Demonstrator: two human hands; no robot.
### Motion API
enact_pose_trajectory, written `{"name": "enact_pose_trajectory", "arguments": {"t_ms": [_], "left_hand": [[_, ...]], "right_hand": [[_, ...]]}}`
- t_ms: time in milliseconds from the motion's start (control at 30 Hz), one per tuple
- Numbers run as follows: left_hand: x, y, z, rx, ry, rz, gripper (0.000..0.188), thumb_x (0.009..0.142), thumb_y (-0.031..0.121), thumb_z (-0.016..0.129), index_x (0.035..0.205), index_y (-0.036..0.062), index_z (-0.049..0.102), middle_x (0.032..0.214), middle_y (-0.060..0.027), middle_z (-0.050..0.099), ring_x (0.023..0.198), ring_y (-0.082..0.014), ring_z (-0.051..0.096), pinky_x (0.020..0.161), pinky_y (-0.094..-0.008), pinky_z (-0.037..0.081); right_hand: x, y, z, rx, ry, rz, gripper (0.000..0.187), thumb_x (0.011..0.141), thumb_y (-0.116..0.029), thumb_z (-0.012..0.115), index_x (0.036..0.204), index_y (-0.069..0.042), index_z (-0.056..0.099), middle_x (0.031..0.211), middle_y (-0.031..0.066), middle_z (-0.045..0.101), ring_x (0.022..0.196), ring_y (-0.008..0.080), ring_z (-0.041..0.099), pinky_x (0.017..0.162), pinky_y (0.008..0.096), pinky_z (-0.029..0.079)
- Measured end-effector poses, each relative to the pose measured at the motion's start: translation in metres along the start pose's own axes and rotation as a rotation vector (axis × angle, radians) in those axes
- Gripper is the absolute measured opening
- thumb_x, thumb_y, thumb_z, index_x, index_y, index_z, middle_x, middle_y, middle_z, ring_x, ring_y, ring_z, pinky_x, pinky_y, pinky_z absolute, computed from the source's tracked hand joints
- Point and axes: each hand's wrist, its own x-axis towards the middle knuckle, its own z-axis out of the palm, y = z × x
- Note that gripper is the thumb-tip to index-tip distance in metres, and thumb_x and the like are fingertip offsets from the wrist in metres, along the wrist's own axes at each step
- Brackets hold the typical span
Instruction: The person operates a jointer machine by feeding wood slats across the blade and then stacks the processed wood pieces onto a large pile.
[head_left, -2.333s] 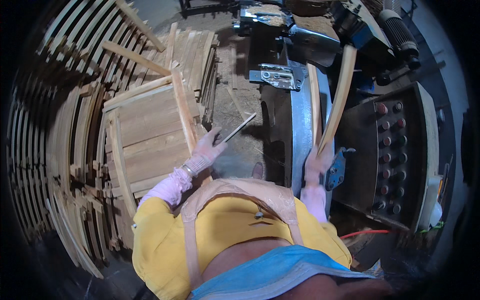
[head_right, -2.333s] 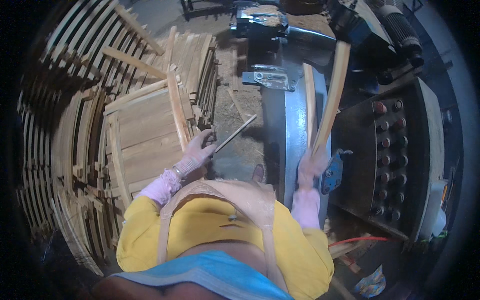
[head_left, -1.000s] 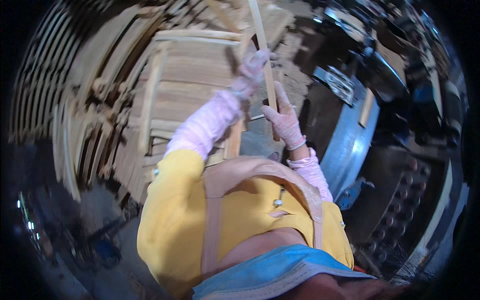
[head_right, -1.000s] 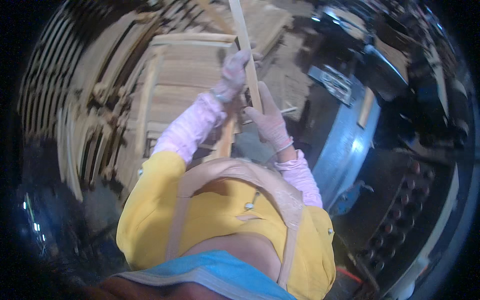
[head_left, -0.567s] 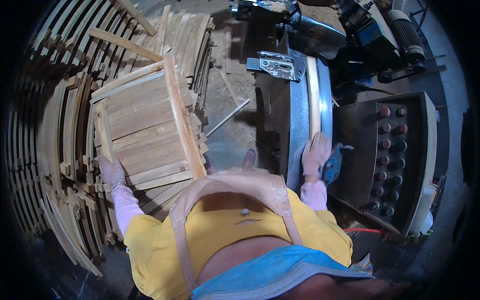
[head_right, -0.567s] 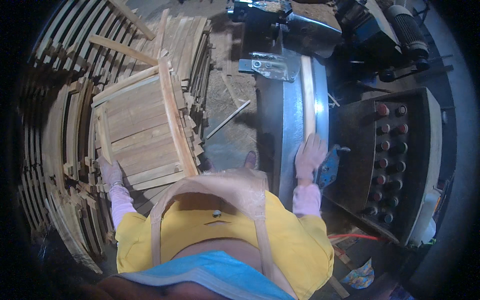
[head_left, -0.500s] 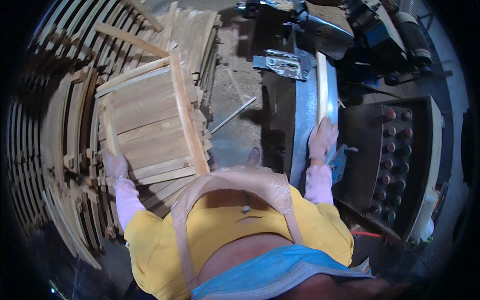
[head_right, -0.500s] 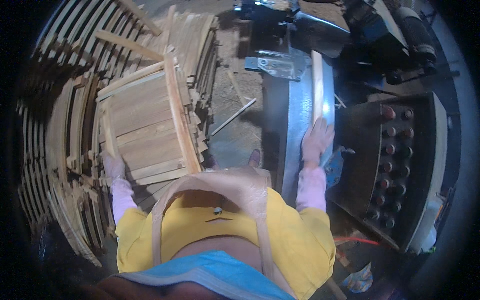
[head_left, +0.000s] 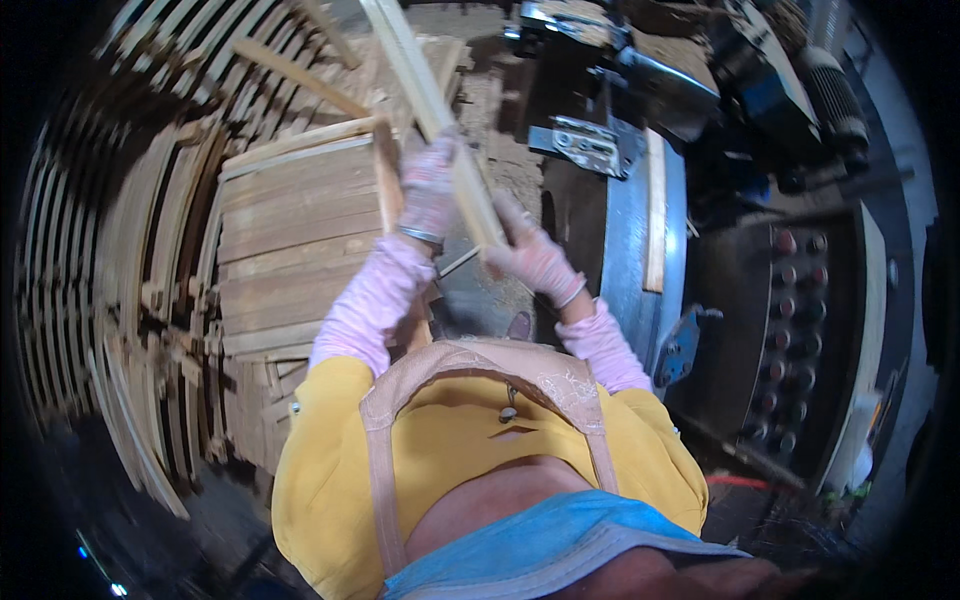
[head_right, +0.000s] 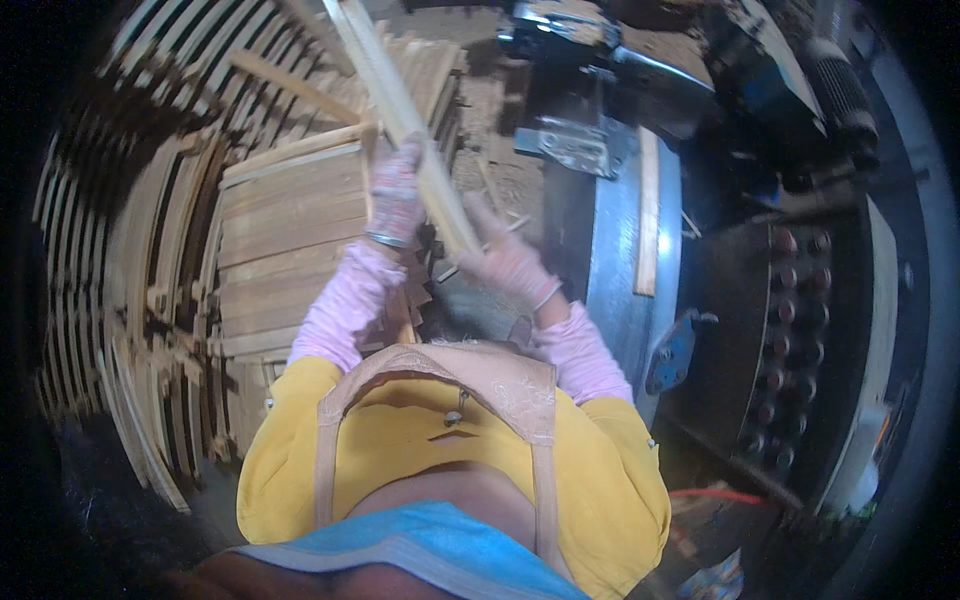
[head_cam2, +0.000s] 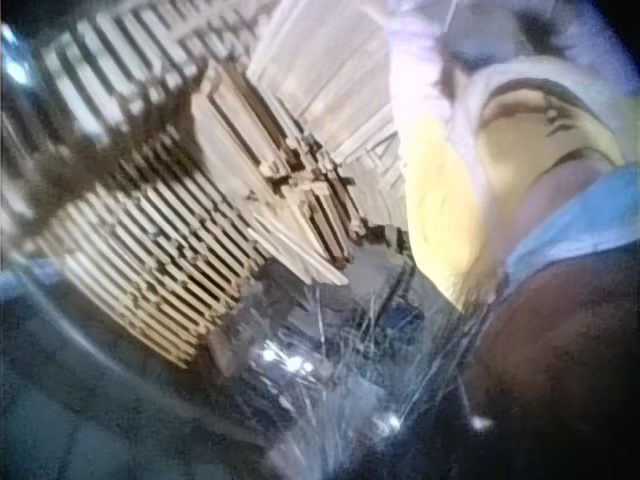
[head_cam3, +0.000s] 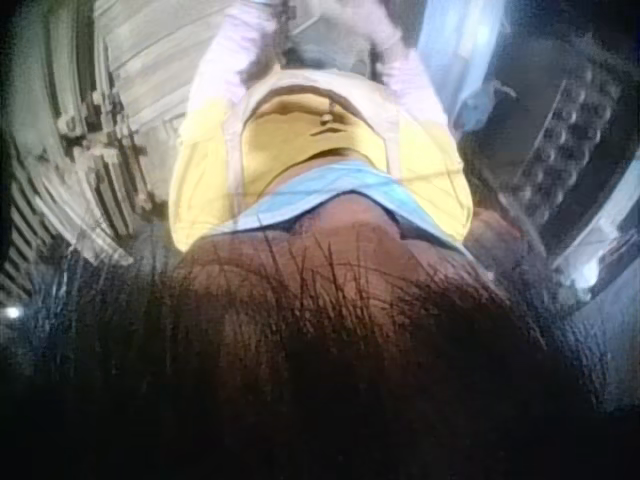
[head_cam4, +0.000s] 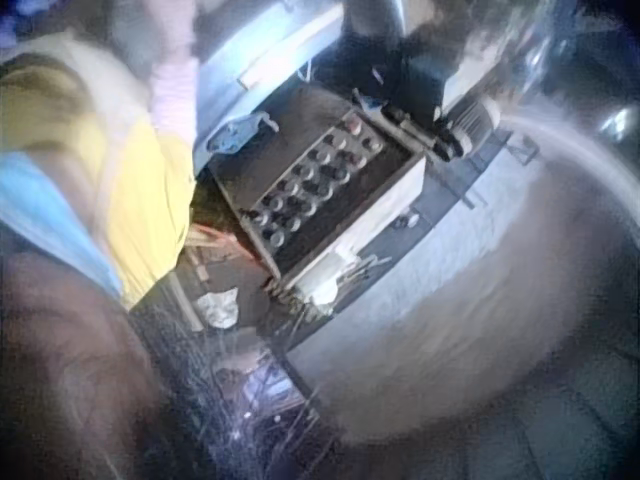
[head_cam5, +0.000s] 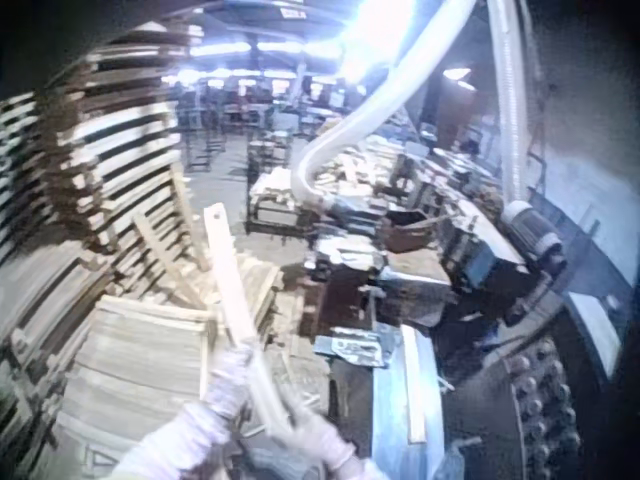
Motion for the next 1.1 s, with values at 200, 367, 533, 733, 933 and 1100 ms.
{"name": "enact_pose_trajectory", "arguments": {"t_ms": [200, 367, 533, 733, 933, 1100], "left_hand": [[-0.076, -0.071, 0.105, -0.178, -0.24, -0.368, 0.033, 0.097, 0.016, 0.072, 0.125, 0.0023, 0.062, 0.095, -0.0052, 0.069, 0.082, -0.0156, 0.066, 0.071, -0.0319, 0.055], [-0.099, -0.088, 0.092, -0.021, -0.223, -0.459, 0.037, 0.095, 0.016, 0.076, 0.125, -0.0017, 0.067, 0.105, -0.0062, 0.072, 0.09, -0.0152, 0.068, 0.08, -0.0309, 0.056], [-0.081, -0.072, 0.057, -0.101, -0.091, -0.538, 0.043, 0.097, 0.018, 0.075, 0.132, -0.0038, 0.065, 0.118, -0.0073, 0.073, 0.102, -0.0161, 0.068, 0.092, -0.0283, 0.054], [-0.058, -0.046, 0.047, 0.148, -0.116, -0.219, 0.041, 0.102, 0.024, 0.065, 0.129, -0.006, 0.066, 0.107, -0.0084, 0.074, 0.093, -0.0174, 0.07, 0.082, -0.032, 0.057], [-0.076, -0.055, 0.085, 0.373, -0.444, -0.356, 0.047, 0.092, 0.03, 0.073, 0.122, -0.0039, 0.062, 0.1, -0.013, 0.071, 0.085, -0.0208, 0.068, 0.077, -0.0366, 0.058], [-0.098, -0.074, 0.062, 0.47, -0.745, -0.347, 0.071, 0.089, 0.03, 0.073, 0.148, -0.0022, 0.048, 0.14, -0.0233, 0.061, 0.127, -0.0302, 0.062, 0.11, -0.037, 0.047]], "right_hand": [[-0.128, 0.013, -0.038, -0.346, 0.272, 0.186, 0.087, 0.084, -0.02, 0.078, 0.157, 0.003, 0.036, 0.151, 0.0234, 0.051, 0.137, 0.036, 0.052, 0.117, 0.041, 0.039], [-0.156, 0.082, -0.119, -0.9, 0.726, 0.168, 0.06, 0.085, -0.03, 0.075, 0.136, -0.002, 0.06, 0.105, 0.0189, 0.068, 0.099, 0.0396, 0.063, 0.088, 0.0503, 0.05], [-0.05, 0.157, -0.175, -1.061, 0.635, 0.266, 0.049, 0.087, -0.042, 0.073, 0.128, -0.015, 0.069, 0.112, 0.012, 0.072, 0.104, 0.0321, 0.066, 0.092, 0.0456, 0.052], [-0.005, 0.073, -0.122, -0.168, 0.365, 0.078, 0.048, 0.094, -0.027, 0.069, 0.137, -0.008, 0.057, 0.133, 0.0206, 0.063, 0.123, 0.0345, 0.062, 0.102, 0.0413, 0.05], [-0.117, 0.022, -0.021, -0.036, 0.279, 0.238, 0.092, 0.09, -0.021, 0.076, 0.163, -0.002, 0.023, 0.164, 0.0215, 0.036, 0.15, 0.0289, 0.038, 0.122, 0.0349, 0.031], [-0.252, 0.022, -0.021, -0.513, 0.617, 0.68, 0.081, 0.084, -0.022, 0.08, 0.155, -0.006, 0.044, 0.14, 0.0224, 0.059, 0.127, 0.0417, 0.057, 0.109, 0.0471, 0.045]]}}
